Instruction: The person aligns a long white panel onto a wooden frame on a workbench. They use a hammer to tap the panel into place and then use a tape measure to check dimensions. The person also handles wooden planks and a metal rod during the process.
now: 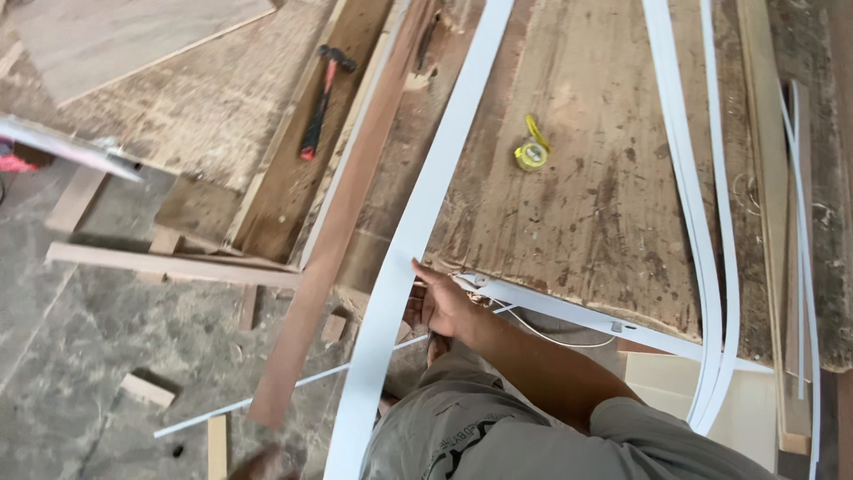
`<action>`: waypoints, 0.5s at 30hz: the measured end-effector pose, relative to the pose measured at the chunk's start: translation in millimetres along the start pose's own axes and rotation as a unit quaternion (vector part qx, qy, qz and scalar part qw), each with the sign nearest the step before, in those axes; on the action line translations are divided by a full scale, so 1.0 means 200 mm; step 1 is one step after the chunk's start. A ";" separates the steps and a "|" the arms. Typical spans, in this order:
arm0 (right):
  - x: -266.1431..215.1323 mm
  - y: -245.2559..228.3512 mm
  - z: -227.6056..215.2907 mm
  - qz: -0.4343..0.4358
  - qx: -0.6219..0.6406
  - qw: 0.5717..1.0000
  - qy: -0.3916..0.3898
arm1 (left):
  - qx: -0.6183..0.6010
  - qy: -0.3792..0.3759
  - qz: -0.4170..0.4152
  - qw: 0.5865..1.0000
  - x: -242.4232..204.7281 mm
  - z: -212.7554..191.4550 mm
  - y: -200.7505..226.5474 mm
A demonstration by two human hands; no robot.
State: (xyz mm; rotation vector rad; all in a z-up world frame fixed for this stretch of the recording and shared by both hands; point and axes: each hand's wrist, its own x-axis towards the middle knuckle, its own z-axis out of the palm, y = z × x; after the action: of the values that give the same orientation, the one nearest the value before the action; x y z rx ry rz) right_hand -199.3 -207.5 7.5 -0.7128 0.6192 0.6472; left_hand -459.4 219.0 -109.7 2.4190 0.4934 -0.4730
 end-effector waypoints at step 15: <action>-0.15 0.19 0.23 0.000 -0.021 0.999 0.030 | -0.043 -0.186 -0.055 0.980 -0.23 -0.23 0.61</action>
State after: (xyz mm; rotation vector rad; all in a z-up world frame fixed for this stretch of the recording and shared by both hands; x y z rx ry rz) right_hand -232.1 -161.3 41.0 -0.7726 0.6620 0.6417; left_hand -434.4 148.0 5.8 2.1590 0.4722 -0.9105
